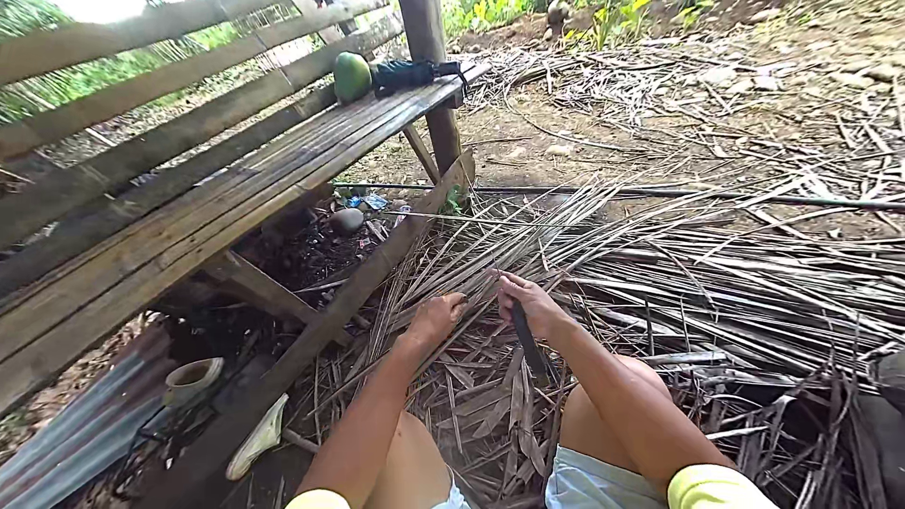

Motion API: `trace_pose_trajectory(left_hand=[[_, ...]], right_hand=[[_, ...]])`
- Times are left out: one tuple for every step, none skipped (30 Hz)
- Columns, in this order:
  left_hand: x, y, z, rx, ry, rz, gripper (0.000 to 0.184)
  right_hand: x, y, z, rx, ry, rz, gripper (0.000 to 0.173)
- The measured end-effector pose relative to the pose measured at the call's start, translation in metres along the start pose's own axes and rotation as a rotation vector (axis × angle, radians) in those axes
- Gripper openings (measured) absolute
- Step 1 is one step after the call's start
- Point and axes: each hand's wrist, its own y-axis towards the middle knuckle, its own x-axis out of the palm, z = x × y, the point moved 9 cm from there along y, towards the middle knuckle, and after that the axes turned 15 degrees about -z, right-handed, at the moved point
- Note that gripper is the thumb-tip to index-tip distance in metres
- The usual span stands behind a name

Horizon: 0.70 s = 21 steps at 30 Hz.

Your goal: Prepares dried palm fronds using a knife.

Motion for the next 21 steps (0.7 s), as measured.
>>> trace_pose_trajectory(left_hand=[[0.001, 0.001, -0.001, 0.012, -0.022, -0.008, 0.04], [0.002, 0.003, -0.002, 0.017, -0.045, -0.014, 0.039], [0.002, 0.005, -0.005, 0.011, -0.066, -0.019, 0.039], [0.0, 0.006, -0.007, 0.0, -0.083, -0.021, 0.038], [-0.003, 0.005, -0.01, -0.014, -0.089, -0.016, 0.037], [-0.006, 0.004, -0.015, -0.033, -0.089, -0.007, 0.036], [-0.009, 0.002, -0.02, -0.062, -0.09, -0.002, 0.036], [-0.011, -0.001, -0.027, -0.093, -0.096, 0.001, 0.036], [-0.013, -0.004, -0.033, -0.114, -0.112, 0.002, 0.036], [-0.014, -0.005, -0.038, -0.125, -0.127, 0.002, 0.034], [-0.015, -0.006, -0.04, -0.124, -0.138, 0.001, 0.031], [-0.015, -0.006, -0.04, -0.121, -0.141, -0.001, 0.03], [-0.015, -0.005, -0.039, -0.113, -0.14, 0.0, 0.031], [-0.015, -0.003, -0.038, -0.103, -0.139, 0.009, 0.033], [-0.015, -0.003, -0.037, -0.096, -0.138, 0.024, 0.035], [-0.015, -0.003, -0.037, -0.088, -0.144, 0.047, 0.036], [-0.015, -0.003, -0.035, -0.077, -0.159, 0.058, 0.037], [-0.016, -0.003, -0.031, -0.08, -0.181, 0.041, 0.038], [-0.016, -0.002, -0.027, -0.083, -0.187, 0.032, 0.039], [-0.016, 0.0, -0.024, -0.085, -0.182, 0.03, 0.04], [-0.015, 0.002, -0.022, -0.088, -0.168, 0.029, 0.042]], right_hand=[[0.0, 0.0, -0.001, -0.005, -0.018, -0.009, 0.039], [-0.001, 0.0, -0.001, -0.01, -0.024, -0.004, 0.039], [-0.004, 0.0, -0.004, -0.027, -0.011, 0.021, 0.037], [-0.011, -0.001, -0.01, -0.056, 0.006, 0.06, 0.036], [-0.021, -0.003, -0.018, -0.098, 0.023, 0.105, 0.036], [-0.035, -0.006, -0.028, -0.148, 0.038, 0.144, 0.036], [-0.048, -0.01, -0.04, -0.203, 0.053, 0.18, 0.036], [-0.061, -0.015, -0.05, -0.256, 0.067, 0.207, 0.034], [-0.072, -0.022, -0.059, -0.3, 0.08, 0.238, 0.034], [-0.082, -0.027, -0.065, -0.335, 0.089, 0.27, 0.033], [-0.09, -0.033, -0.069, -0.356, 0.099, 0.304, 0.032], [-0.093, -0.037, -0.071, -0.364, 0.098, 0.33, 0.031], [-0.092, -0.039, -0.071, -0.354, 0.088, 0.35, 0.029], [-0.086, -0.041, -0.069, -0.326, 0.064, 0.354, 0.028], [-0.075, -0.041, -0.062, -0.281, 0.024, 0.333, 0.028], [-0.06, -0.039, -0.053, -0.231, -0.036, 0.294, 0.03], [-0.042, -0.036, -0.043, -0.18, -0.112, 0.237, 0.033], [-0.024, -0.031, -0.033, -0.13, -0.189, 0.171, 0.036], [-0.007, -0.025, -0.021, -0.078, -0.254, 0.096, 0.038], [0.008, -0.018, -0.01, -0.033, -0.294, 0.019, 0.04], [0.021, -0.013, 0.0, 0.003, -0.318, -0.048, 0.042]])
